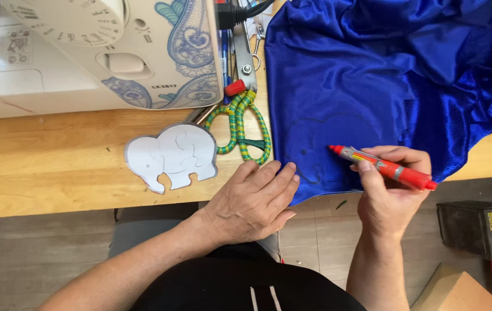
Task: The person places a white elephant-shaped paper template on a blue satin fabric and traces its outline with a red marker. The person then removes the template and continues to trace additional elephant outlines on the fabric by hand.
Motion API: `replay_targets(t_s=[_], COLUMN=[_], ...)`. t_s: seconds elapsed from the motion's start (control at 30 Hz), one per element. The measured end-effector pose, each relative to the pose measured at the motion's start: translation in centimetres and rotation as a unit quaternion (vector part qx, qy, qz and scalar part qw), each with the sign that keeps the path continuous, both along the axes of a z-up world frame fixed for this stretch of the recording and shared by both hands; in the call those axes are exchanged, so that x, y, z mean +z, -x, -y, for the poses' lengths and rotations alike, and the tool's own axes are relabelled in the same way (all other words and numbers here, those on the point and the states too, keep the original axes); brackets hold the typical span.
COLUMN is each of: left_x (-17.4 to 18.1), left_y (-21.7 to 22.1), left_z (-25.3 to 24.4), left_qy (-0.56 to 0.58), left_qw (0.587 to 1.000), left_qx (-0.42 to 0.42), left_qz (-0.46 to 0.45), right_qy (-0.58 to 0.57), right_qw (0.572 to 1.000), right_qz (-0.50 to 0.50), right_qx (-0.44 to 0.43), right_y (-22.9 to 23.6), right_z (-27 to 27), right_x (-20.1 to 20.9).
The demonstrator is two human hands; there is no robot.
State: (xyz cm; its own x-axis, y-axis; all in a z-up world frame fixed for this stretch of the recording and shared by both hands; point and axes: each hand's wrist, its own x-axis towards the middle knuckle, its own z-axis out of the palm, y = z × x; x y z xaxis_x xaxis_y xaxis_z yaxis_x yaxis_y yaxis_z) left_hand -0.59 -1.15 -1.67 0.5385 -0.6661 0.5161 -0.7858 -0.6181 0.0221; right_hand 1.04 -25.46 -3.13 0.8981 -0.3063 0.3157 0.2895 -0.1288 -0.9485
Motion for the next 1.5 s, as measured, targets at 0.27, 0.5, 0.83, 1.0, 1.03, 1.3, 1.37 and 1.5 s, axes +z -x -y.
replay_targets(t_s=[0.27,0.5,0.83,1.0,1.03,1.3,1.37,1.5], left_x=[-0.1,0.1,-0.2,-0.3,-0.3,-0.7,-0.3,-0.1], left_y=[-0.1,0.0,0.1,0.0,0.1,0.1,0.0,-0.1], left_z=[0.2,-0.1,-0.3,-0.2,-0.2,-0.1,-0.2,-0.2], left_qy=[0.005,0.019,0.029,0.036,0.036,0.029,0.035,0.045], left_qw=[1.000,1.000,1.000,0.999,0.999,0.999,0.999,0.999], left_qx=[0.003,0.005,0.007,0.002,0.002,-0.001,-0.002,-0.005], left_qz=[-0.007,-0.009,0.008,0.006,0.006,-0.016,-0.006,0.002], right_qy=[-0.009,0.004,0.011,0.011,0.011,0.006,0.009,0.016], right_qw=[1.000,1.000,1.000,1.000,1.000,1.000,1.000,1.000], right_qz=[-0.008,0.009,-0.005,0.003,0.003,0.007,0.001,0.004], right_qx=[0.003,0.018,0.016,0.022,0.021,0.018,0.016,0.016], right_y=[0.1,0.1,0.3,0.3,0.3,0.2,0.3,0.2], right_z=[0.2,0.4,0.7,0.7,0.7,1.0,0.7,0.6], right_x=[-0.4,-0.9,-1.3,-1.3,-1.4,-1.9,-1.4,-1.3])
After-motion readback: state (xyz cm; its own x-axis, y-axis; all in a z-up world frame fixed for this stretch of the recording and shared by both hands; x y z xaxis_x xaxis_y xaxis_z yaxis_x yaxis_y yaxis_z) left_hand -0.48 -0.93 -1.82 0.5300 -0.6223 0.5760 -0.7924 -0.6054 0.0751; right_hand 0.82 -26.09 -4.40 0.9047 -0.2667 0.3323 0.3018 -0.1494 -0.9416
